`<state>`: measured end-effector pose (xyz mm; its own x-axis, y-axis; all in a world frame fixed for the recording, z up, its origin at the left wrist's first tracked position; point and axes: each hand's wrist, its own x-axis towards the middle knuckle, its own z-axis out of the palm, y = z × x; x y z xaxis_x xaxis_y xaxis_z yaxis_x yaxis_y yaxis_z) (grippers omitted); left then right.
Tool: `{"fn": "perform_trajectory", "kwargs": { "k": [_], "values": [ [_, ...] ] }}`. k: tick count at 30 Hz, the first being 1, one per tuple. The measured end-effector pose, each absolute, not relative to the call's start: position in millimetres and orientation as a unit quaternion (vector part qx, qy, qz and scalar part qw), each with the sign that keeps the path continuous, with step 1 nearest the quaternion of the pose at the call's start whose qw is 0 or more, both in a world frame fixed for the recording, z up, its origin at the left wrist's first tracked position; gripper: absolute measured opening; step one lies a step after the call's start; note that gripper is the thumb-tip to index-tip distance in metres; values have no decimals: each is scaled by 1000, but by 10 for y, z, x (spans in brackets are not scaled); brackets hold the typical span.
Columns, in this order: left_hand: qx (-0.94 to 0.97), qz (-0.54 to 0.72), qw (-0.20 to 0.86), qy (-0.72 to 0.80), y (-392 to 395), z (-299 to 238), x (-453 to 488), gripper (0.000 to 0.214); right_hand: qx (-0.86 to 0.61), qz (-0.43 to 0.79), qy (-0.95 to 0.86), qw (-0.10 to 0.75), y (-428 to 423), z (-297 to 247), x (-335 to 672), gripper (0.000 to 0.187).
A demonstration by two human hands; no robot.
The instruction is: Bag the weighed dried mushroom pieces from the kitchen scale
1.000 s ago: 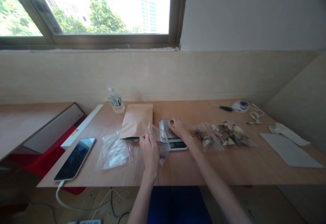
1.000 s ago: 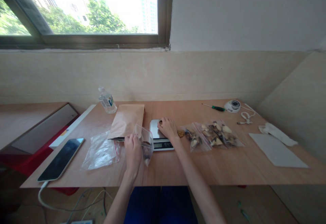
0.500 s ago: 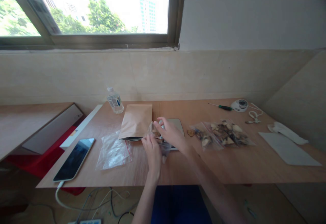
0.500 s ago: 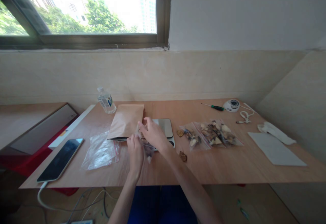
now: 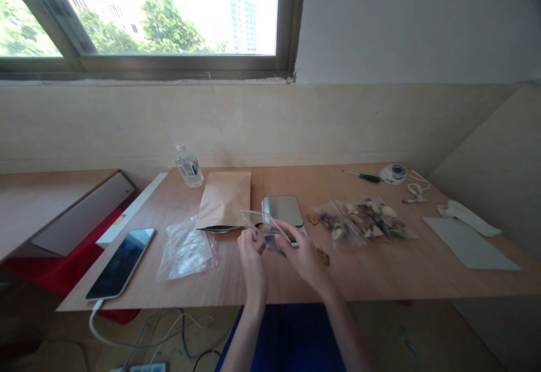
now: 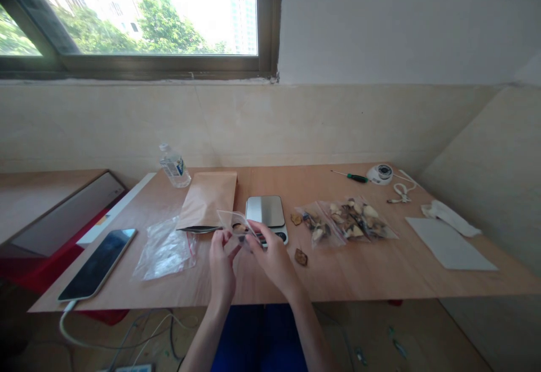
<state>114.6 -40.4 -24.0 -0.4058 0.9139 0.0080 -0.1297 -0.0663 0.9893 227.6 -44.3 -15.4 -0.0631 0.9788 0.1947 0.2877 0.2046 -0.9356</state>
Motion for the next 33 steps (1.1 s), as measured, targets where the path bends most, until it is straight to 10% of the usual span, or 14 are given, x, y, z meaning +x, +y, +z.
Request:
{"fn": "perform_trajectory", "kwargs": {
  "k": [6,13,33],
  "values": [
    [466,605,238,600,-394,-459,955,35,-515,368,-563,531,-376,-329,2469,39],
    [506,555,461,474,-208,-748,823,28,-540,364,-564,508,-356,-794,2703,43],
    [411,611,501,454,-124,-932,851,26,-606,264,-438,609,-358,-1051,2693,38]
  ]
}}
